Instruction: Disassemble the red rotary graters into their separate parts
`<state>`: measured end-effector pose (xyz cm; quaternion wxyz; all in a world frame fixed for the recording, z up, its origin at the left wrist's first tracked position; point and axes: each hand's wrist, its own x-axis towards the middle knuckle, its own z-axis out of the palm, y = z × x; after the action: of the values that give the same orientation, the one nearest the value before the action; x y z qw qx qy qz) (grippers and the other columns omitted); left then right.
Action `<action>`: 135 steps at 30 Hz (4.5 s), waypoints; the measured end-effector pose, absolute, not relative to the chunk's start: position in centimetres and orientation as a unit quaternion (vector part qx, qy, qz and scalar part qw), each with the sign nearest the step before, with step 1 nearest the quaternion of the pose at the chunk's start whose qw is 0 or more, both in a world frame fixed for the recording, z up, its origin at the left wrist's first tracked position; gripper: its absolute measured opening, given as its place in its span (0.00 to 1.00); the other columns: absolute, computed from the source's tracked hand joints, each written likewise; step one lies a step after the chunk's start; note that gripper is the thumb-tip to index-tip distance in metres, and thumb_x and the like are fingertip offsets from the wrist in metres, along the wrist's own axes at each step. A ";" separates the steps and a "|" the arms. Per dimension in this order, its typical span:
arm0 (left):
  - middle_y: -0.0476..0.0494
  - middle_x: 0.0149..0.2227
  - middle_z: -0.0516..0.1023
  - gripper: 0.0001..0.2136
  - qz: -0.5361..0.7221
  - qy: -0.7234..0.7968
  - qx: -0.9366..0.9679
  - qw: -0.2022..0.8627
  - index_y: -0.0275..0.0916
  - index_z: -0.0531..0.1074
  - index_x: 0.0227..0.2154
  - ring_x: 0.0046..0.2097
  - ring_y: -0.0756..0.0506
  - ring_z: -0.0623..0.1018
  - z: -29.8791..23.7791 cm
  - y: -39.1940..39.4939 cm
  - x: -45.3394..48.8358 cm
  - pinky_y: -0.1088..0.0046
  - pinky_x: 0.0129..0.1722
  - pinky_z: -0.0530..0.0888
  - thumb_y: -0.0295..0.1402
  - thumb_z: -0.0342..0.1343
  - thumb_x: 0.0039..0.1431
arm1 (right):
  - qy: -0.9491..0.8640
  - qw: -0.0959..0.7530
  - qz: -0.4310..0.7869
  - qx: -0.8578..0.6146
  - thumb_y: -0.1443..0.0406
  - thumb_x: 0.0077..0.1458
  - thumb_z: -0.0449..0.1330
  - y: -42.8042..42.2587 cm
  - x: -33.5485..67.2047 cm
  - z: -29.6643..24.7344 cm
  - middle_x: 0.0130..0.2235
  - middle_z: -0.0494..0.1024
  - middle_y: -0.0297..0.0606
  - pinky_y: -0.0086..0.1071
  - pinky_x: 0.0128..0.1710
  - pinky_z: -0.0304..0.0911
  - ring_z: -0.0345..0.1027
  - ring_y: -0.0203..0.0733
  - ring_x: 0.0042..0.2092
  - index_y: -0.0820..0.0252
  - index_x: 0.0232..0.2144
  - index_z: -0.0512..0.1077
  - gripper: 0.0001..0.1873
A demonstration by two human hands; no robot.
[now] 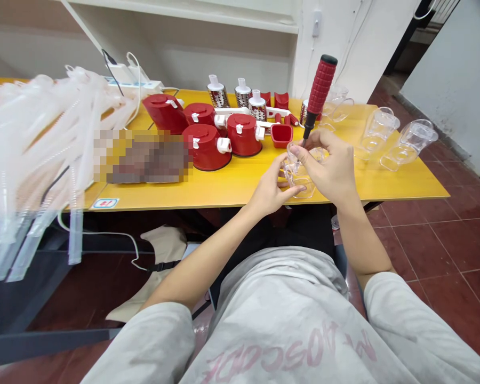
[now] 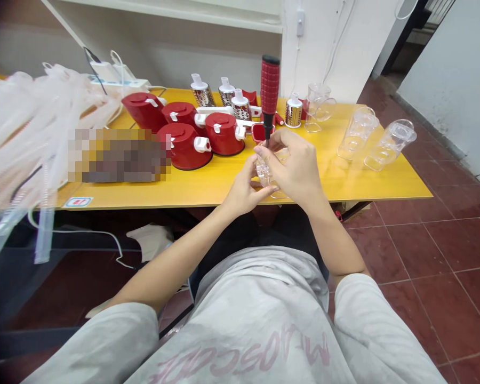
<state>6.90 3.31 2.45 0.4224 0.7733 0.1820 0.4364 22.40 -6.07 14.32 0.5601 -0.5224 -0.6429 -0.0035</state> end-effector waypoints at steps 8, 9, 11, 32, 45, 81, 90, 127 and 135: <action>0.29 0.67 0.80 0.48 0.436 0.174 0.764 0.443 0.47 0.64 0.78 0.60 0.31 0.87 2.3 3.3 7.0 0.60 0.46 0.90 0.54 0.79 0.60 | -0.630 0.578 0.029 -0.518 0.50 0.71 0.71 -6.0 22.4 14.1 0.36 0.85 0.34 0.37 0.46 0.75 0.79 0.42 0.39 0.56 0.34 0.80 0.19; 0.29 0.67 0.80 0.48 0.435 0.175 0.763 0.445 0.47 0.63 0.77 0.59 0.32 0.87 2.3 3.3 7.0 0.60 0.46 0.90 0.54 0.79 0.60 | -0.632 0.581 0.034 -0.512 0.52 0.72 0.71 -6.1 22.4 14.1 0.36 0.86 0.35 0.37 0.47 0.75 0.79 0.42 0.39 0.56 0.35 0.81 0.17; 0.30 0.66 0.80 0.48 0.434 0.178 0.762 0.446 0.47 0.64 0.77 0.57 0.33 0.87 2.3 3.3 7.0 0.60 0.45 0.90 0.53 0.79 0.60 | -0.639 0.583 0.048 -0.499 0.56 0.72 0.70 -6.1 22.4 14.1 0.38 0.87 0.35 0.38 0.48 0.77 0.81 0.43 0.41 0.56 0.36 0.83 0.12; 0.29 0.65 0.80 0.49 0.437 0.175 0.761 0.446 0.45 0.64 0.77 0.62 0.31 0.86 2.6 3.2 6.9 0.61 0.48 0.90 0.54 0.79 0.59 | -0.607 0.614 0.011 -0.504 0.59 0.68 0.74 -6.0 21.7 13.2 0.38 0.87 0.33 0.37 0.46 0.75 0.80 0.41 0.39 0.55 0.36 0.80 0.10; 0.29 0.67 0.79 0.48 0.431 0.182 0.759 0.452 0.47 0.64 0.76 0.60 0.31 0.87 2.4 3.4 6.8 0.59 0.46 0.91 0.55 0.80 0.59 | -0.639 0.591 0.097 -0.483 0.57 0.72 0.68 -6.0 22.6 13.5 0.47 0.91 0.38 0.43 0.58 0.82 0.85 0.46 0.48 0.54 0.53 0.87 0.14; 0.29 0.69 0.78 0.48 0.428 0.183 0.761 0.452 0.47 0.65 0.76 0.64 0.29 0.85 2.8 3.2 6.7 0.55 0.50 0.91 0.54 0.80 0.59 | -0.644 0.586 0.048 -0.489 0.44 0.72 0.70 -5.9 22.7 14.3 0.55 0.87 0.43 0.52 0.60 0.84 0.85 0.50 0.51 0.50 0.57 0.82 0.22; 0.29 0.67 0.79 0.47 0.433 0.185 0.761 0.447 0.46 0.65 0.76 0.63 0.30 0.86 2.8 3.2 6.7 0.58 0.48 0.90 0.53 0.80 0.59 | -0.633 0.601 0.063 -0.484 0.37 0.67 0.71 -5.2 22.8 13.8 0.48 0.89 0.39 0.46 0.57 0.85 0.85 0.48 0.49 0.52 0.49 0.84 0.28; 0.30 0.67 0.80 0.48 0.424 0.188 0.763 0.450 0.48 0.64 0.77 0.58 0.32 0.87 2.5 3.4 6.7 0.58 0.47 0.89 0.52 0.80 0.59 | -0.659 0.577 0.114 -0.468 0.44 0.74 0.68 -5.2 23.4 13.9 0.42 0.88 0.37 0.45 0.53 0.87 0.86 0.48 0.47 0.47 0.69 0.77 0.30; 0.31 0.66 0.81 0.47 0.431 0.177 0.770 0.436 0.45 0.63 0.76 0.60 0.33 0.87 2.7 3.3 6.9 0.55 0.55 0.87 0.52 0.78 0.61 | -0.654 0.582 0.089 -0.476 0.37 0.66 0.72 -5.2 22.9 14.9 0.48 0.89 0.40 0.45 0.53 0.87 0.85 0.47 0.47 0.52 0.50 0.85 0.28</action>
<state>6.87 3.32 2.67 0.4360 0.7700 0.1766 0.4311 22.88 -5.19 14.86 0.5819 -0.4756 -0.6537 0.0889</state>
